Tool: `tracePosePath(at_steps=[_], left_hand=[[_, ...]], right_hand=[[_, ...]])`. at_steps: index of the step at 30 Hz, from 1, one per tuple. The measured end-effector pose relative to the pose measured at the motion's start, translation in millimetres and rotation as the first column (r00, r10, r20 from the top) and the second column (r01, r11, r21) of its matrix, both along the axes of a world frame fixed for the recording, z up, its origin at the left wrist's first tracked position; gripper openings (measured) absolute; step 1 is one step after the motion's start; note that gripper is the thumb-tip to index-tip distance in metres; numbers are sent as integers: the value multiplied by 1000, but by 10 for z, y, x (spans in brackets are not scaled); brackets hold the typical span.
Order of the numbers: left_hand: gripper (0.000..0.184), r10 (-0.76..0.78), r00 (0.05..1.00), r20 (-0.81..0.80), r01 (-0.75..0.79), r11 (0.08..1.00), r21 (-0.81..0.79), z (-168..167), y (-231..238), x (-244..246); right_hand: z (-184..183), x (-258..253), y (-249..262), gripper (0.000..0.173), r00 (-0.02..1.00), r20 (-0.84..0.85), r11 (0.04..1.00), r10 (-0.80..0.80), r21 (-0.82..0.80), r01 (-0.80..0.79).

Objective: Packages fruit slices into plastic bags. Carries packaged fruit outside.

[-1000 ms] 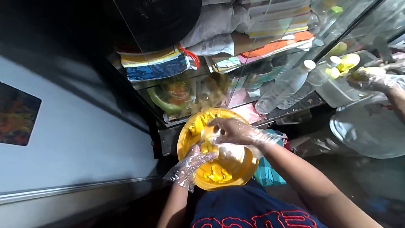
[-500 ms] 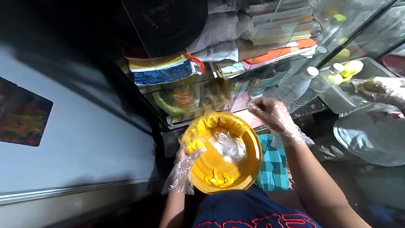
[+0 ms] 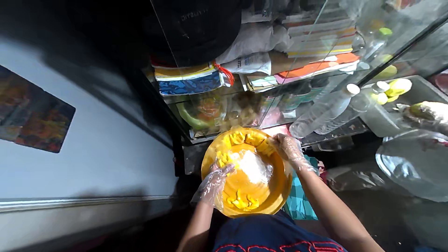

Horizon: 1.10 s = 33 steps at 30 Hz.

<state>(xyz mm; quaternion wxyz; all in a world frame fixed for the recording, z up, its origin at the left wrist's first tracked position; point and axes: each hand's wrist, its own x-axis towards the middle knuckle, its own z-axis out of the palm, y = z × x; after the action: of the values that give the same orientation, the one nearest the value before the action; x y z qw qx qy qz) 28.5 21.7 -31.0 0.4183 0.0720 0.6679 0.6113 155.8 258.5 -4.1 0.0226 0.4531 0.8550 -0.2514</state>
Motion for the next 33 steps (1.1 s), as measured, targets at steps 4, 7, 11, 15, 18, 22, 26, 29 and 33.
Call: tracePosePath(at_steps=[4,7,11,15,18,22,26,29,33], left_hand=[[59,-23,999,39,25,998,-61,112,40,3],[56,21,985,169,-26,999,30,60,82,0],[49,-53,987,155,30,989,143,-47,73,14],[57,-229,973,7,227,968,109,277,-6,82],[69,-307,952,-11,300,922,244,208,-90,93],[73,-364,931,-12,363,925,111,276,-32,117],[79,-340,938,-75,337,940,-51,286,73,192],[88,-287,950,-127,280,957,-73,270,67,210],[98,-195,972,-129,189,981,-52,214,-49,160]], right_hand=[[95,158,-34,24,993,-107,998,58,38,-54],[258,312,-57,19,943,-219,967,252,98,-236],[594,318,-139,18,763,-328,816,557,43,-577],[839,-16,-326,20,639,-263,634,722,-116,-764],[808,-268,-472,19,561,-199,561,804,-62,-825],[838,-442,-596,20,521,-159,527,839,-6,-850],[898,-465,-645,23,513,-194,530,836,45,-847],[961,-360,-463,32,572,-301,621,763,100,-777],[811,-93,26,47,817,-413,893,402,-22,-450]])
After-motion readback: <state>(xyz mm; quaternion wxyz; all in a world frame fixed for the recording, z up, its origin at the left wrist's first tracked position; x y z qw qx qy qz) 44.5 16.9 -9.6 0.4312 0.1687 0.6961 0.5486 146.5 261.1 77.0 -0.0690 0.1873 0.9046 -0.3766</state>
